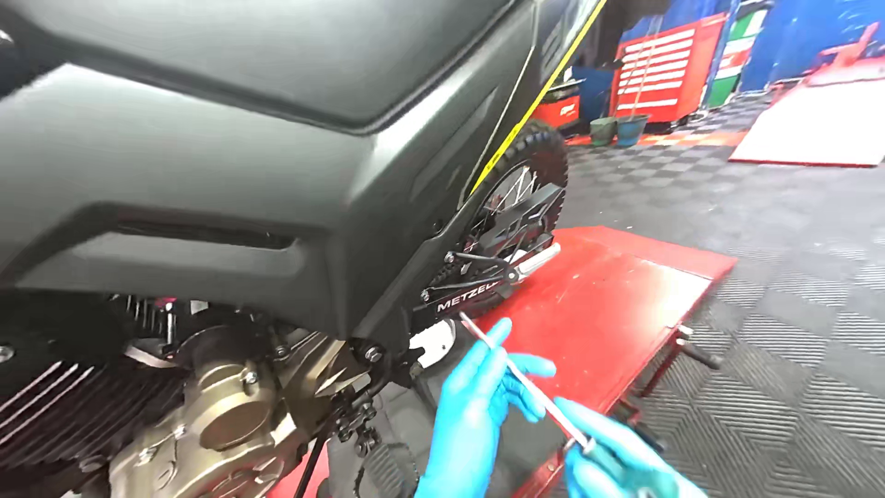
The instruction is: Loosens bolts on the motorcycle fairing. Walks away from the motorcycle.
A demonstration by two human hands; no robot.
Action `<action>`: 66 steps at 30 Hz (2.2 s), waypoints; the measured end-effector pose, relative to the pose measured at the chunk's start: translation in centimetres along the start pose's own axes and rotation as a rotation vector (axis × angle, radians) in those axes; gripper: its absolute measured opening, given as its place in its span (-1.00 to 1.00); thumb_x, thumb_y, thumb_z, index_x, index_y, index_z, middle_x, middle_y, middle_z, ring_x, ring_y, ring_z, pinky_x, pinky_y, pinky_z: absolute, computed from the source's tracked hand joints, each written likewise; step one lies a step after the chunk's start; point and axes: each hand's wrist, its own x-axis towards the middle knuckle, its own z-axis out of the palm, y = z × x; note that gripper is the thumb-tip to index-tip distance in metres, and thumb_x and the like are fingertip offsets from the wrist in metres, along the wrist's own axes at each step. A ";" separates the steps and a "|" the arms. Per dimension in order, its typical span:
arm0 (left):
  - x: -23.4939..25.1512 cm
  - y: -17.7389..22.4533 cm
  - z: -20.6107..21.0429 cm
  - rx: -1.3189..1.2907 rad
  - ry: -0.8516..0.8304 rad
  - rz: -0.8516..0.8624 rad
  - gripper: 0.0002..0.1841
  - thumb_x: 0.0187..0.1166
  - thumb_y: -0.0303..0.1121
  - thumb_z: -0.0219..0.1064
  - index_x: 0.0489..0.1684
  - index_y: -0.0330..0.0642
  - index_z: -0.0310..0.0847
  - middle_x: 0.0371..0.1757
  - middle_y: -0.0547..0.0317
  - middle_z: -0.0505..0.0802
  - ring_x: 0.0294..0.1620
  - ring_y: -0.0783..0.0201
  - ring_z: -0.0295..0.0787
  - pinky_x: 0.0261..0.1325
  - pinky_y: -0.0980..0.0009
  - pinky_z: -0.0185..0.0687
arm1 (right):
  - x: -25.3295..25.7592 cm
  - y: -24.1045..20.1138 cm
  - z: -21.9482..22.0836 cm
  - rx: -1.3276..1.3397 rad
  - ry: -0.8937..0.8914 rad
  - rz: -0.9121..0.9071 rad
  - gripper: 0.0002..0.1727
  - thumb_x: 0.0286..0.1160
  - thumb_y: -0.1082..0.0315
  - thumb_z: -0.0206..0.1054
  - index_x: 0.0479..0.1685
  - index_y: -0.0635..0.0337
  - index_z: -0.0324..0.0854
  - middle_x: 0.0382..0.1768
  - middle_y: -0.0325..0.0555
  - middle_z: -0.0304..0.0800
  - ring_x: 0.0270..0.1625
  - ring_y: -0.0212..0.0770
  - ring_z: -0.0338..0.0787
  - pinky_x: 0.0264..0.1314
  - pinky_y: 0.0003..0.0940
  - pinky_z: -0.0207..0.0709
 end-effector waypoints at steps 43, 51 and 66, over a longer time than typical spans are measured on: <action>6.9 4.7 -1.3 0.280 0.029 0.046 -0.58 0.88 -0.07 0.00 0.62 0.18 0.49 0.00 0.22 0.86 -0.33 0.38 0.71 -0.22 0.47 0.64 | 13.3 -3.9 1.2 0.043 -0.278 0.208 -0.71 0.62 0.37 0.18 0.12 0.19 0.77 -0.52 -0.01 0.71 -0.51 -0.22 0.65 -0.37 -0.35 0.62; 6.6 3.9 1.5 0.191 -0.032 -0.051 -0.55 0.84 0.02 0.02 0.32 0.03 0.76 0.09 0.20 0.87 -0.04 0.30 0.81 -0.01 0.38 0.73 | 14.4 -6.4 0.2 -1.579 -0.286 -0.766 -0.86 0.36 0.51 0.35 -0.16 0.14 0.69 -0.41 -0.08 0.71 -0.35 -0.05 0.73 -0.22 -0.09 0.54; 7.7 4.2 2.6 0.243 0.083 -0.046 -0.62 0.85 -0.12 0.07 0.08 -0.04 0.86 -0.03 0.20 0.92 -0.16 0.27 0.78 -0.10 0.40 0.64 | 10.2 -2.8 -0.1 0.406 0.006 0.231 -0.37 0.45 0.18 0.48 0.51 0.24 0.49 0.17 0.16 0.76 0.11 -0.04 0.80 0.24 -0.16 0.69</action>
